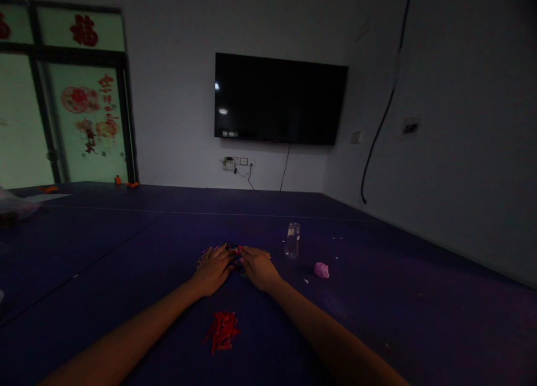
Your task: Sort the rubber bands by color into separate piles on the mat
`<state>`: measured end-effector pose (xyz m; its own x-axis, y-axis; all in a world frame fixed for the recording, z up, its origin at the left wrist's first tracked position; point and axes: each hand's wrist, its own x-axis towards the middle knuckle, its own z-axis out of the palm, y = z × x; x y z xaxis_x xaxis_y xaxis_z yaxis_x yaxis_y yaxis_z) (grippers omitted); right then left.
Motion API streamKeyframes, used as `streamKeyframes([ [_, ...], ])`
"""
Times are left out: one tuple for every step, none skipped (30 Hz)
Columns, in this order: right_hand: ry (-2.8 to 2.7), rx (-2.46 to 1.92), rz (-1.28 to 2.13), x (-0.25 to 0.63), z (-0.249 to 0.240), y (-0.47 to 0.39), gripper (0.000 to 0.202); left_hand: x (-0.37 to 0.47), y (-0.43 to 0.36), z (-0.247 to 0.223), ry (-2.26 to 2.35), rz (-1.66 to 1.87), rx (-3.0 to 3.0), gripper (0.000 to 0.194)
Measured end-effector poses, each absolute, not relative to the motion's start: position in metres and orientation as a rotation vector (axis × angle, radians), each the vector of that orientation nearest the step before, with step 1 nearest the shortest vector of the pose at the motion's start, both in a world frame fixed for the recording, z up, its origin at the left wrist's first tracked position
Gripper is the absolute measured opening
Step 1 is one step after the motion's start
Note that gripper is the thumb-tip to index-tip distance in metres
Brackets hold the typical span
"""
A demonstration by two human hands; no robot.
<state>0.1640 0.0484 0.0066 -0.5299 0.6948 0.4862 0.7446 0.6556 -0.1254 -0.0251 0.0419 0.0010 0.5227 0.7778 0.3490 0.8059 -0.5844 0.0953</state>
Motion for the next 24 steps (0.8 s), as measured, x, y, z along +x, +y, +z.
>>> streamKeyframes([
  [-2.378,-1.12,-0.136,0.164,0.0067,0.0484,0.037,-0.0253,0.0422,0.0005,-1.392,-0.56,-2.678,0.042],
  [-2.386,-1.12,-0.139,0.1639,0.0068,0.0484,0.037,-0.0255,0.0426,-0.0001,-1.394,-0.573,-2.681,0.042],
  [-2.39,-1.12,-0.142,0.1638,0.0069,0.0483,0.037,-0.0255,0.0429,-0.0006,-1.393,-0.587,-2.682,0.041],
  [-2.395,-1.115,-0.145,0.1637,0.0071,0.0481,0.036,-0.0253,0.0431,-0.0009,-1.392,-0.601,-2.683,0.042],
  [-2.4,-1.106,-0.146,0.1635,0.0073,0.0478,0.036,-0.025,0.0431,-0.0009,-1.392,-0.61,-2.684,0.042],
  [-2.404,-1.095,-0.146,0.1633,0.0076,0.0474,0.035,-0.0246,0.0429,-0.0007,-1.393,-0.611,-2.688,0.043],
  [-2.406,-1.084,-0.147,0.1632,0.0078,0.047,0.035,-0.024,0.0425,-0.0001,-1.395,-0.61,-2.688,0.043],
  [-2.409,-1.073,-0.149,0.1631,0.008,0.0466,0.035,-0.0235,0.0421,0.0005,-1.398,-0.606,-2.686,0.043],
  [-2.415,-1.062,-0.151,0.163,0.0082,0.0464,0.035,-0.0231,0.0417,0.0012,-1.405,-0.603,-2.678,0.042],
  [-2.422,-1.052,-0.153,0.163,0.0082,0.0463,0.035,-0.0227,0.0415,0.0018,-1.409,-0.596,-2.671,0.041],
  [-2.427,-1.047,-0.156,0.163,0.0081,0.0462,0.034,-0.0225,0.0415,0.0021,-1.41,-0.584,-2.669,0.04],
  [-2.433,-1.042,-0.158,0.163,0.008,0.0463,0.034,-0.0225,0.0419,0.0021,-1.414,-0.571,-2.669,0.039],
  [-2.438,-1.037,-0.158,0.1631,0.0078,0.0464,0.034,-0.0226,0.0425,0.0018,-1.42,-0.555,-2.671,0.038],
  [-2.44,-1.036,-0.158,0.1632,0.0076,0.0464,0.034,-0.0228,0.0433,0.0012,-1.432,-0.539,-2.674,0.038],
  [-2.439,-1.041,-0.16,0.1632,0.0075,0.0464,0.034,-0.0231,0.0444,0.0003,-1.444,-0.527,-2.675,0.038],
  [-2.435,-1.051,-0.164,0.1632,0.0076,0.0463,0.033,-0.0235,0.0454,-0.0007,-1.456,-0.521,-2.673,0.039],
  [-2.434,-1.059,-0.167,0.1631,0.0077,0.0461,0.033,-0.0238,0.0465,-0.0018,-1.467,-0.52,-2.669,0.039],
  [-2.434,-1.063,-0.17,0.1631,0.0079,0.0459,0.033,-0.0241,0.0473,-0.0029,-1.47,-0.52,-2.666,0.04],
  [-2.435,-1.065,-0.172,0.1629,0.008,0.0456,0.032,-0.0244,0.0479,-0.0038,-1.467,-0.521,-2.665,0.041],
  [-2.436,-1.063,-0.174,0.1628,0.0082,0.0453,0.032,-0.0246,0.0483,-0.0045,-1.462,-0.522,-2.665,0.041],
  [-2.437,-1.059,-0.176,0.1626,0.0082,0.0452,0.032,-0.0248,0.0484,-0.0049,-1.455,-0.522,-2.665,0.041],
  [-2.438,-1.055,-0.178,0.1625,0.0082,0.0451,0.032,-0.0249,0.0482,-0.0051,-1.452,-0.52,-2.662,0.041],
  [-2.438,-1.055,-0.18,0.1623,0.008,0.0451,0.032,-0.0249,0.048,-0.005,-1.447,-0.517,-2.659,0.041],
  [-2.436,-1.058,-0.182,0.1621,0.0078,0.0452,0.032,-0.0249,0.0476,-0.0048,-1.44,-0.519,-2.652,0.041],
])
